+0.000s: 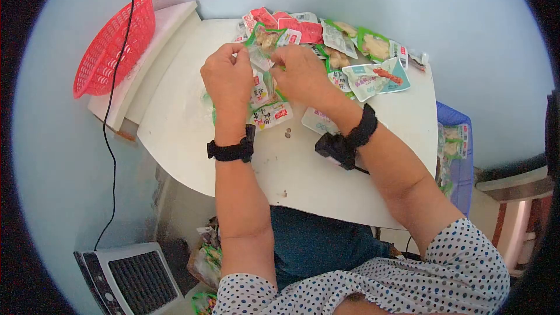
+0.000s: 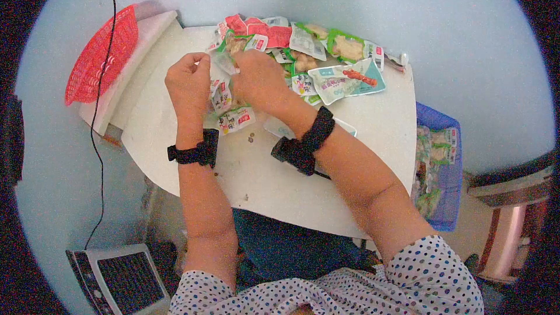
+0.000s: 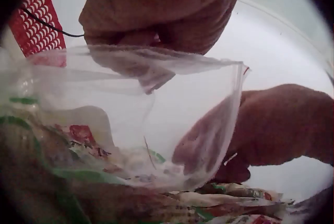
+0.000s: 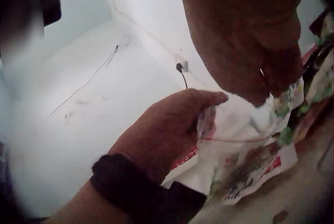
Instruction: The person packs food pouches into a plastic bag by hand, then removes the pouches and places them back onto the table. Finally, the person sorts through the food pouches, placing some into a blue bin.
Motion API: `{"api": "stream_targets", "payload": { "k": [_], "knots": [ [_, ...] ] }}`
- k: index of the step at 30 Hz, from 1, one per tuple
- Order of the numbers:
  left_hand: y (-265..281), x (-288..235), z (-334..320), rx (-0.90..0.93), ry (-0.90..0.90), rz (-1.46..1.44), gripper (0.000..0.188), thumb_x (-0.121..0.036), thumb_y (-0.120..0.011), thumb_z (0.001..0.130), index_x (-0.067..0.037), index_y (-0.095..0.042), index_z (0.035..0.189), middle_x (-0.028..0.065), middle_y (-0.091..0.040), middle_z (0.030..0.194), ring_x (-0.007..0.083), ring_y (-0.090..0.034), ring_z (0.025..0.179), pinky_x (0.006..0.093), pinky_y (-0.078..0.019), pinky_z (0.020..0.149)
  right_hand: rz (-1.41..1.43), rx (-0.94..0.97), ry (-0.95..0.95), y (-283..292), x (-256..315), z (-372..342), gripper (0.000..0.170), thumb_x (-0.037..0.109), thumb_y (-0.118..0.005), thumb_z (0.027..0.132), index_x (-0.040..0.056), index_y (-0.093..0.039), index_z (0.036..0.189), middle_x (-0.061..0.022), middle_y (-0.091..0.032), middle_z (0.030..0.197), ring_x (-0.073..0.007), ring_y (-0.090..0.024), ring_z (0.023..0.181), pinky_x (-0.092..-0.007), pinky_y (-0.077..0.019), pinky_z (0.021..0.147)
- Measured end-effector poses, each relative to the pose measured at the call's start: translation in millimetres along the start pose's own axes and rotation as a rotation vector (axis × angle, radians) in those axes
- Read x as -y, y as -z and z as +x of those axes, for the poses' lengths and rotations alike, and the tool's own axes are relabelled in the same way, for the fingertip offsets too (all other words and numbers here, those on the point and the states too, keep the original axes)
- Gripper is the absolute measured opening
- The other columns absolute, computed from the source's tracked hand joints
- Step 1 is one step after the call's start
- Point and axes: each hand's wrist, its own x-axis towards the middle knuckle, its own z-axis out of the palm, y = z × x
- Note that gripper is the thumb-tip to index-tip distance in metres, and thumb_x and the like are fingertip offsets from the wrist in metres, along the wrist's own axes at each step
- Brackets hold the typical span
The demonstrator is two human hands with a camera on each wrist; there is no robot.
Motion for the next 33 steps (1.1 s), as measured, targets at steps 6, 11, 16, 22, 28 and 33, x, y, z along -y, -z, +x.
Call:
{"api": "stream_targets", "payload": {
  "k": [6,11,16,22,28,33],
  "knots": [
    [7,-1,2,-0.058,-0.003,0.042,0.020,-0.021,-0.067,0.083,-0.003,-0.074,0.089,0.0141,-0.067,0.068,0.0198,-0.063,0.058,0.0334,-0.0494,0.062,-0.222,0.450,-0.056,12,7,-3,0.046,0.040,-0.078,0.063,-0.0023,-0.071,0.080,-0.0257,-0.067,0.085,-0.0378,-0.068,0.081,-0.0447,-0.0548,0.074],
    [9,5,5,-0.099,-0.044,0.043,0.018,-0.018,-0.067,0.082,-0.002,-0.073,0.087,0.0123,-0.066,0.065,0.0180,-0.061,0.056,0.0323,-0.0479,0.059,-0.121,0.488,0.095,2,-8,-7,0.050,0.039,-0.083,0.057,-0.0020,-0.071,0.083,-0.0242,-0.068,0.085,-0.0368,-0.068,0.081,-0.0433,-0.0551,0.074],
    [7,18,9,-0.161,-0.073,-0.040,0.015,-0.015,-0.067,0.081,-0.001,-0.073,0.084,0.0078,-0.060,0.056,0.0142,-0.054,0.049,0.0316,-0.0441,0.052,-0.233,0.435,0.065,4,10,-15,0.050,0.035,-0.084,0.057,-0.0034,-0.066,0.084,-0.0213,-0.063,0.092,-0.0365,-0.061,0.091,-0.0431,-0.0504,0.080],
    [12,14,11,-0.239,-0.005,-0.120,0.015,-0.014,-0.068,0.082,0.000,-0.073,0.085,0.0018,-0.058,0.056,0.0073,-0.049,0.050,0.0264,-0.0401,0.051,-0.312,0.429,0.031,4,19,-19,0.073,0.038,-0.086,0.057,-0.0061,-0.057,0.108,-0.0223,-0.057,0.113,-0.0374,-0.055,0.107,-0.0426,-0.0472,0.092],
    [12,20,12,-0.243,0.023,-0.204,0.016,-0.014,-0.069,0.082,0.000,-0.073,0.086,0.0003,-0.058,0.057,0.0061,-0.049,0.051,0.0251,-0.0403,0.052,-0.274,0.322,0.069,-4,10,-19,0.086,0.041,-0.086,0.055,-0.0023,-0.051,0.120,-0.0218,-0.059,0.110,-0.0380,-0.057,0.106,-0.0470,-0.0468,0.092],
    [7,25,13,-0.172,0.008,-0.227,0.016,-0.015,-0.069,0.082,0.000,-0.073,0.086,0.0008,-0.060,0.059,0.0061,-0.050,0.053,0.0246,-0.0417,0.053,-0.216,0.233,0.037,-13,13,-19,0.088,0.039,-0.086,0.056,0.0007,-0.046,0.124,-0.0213,-0.062,0.106,-0.0389,-0.057,0.105,-0.0496,-0.0450,0.089]
  ]
}}
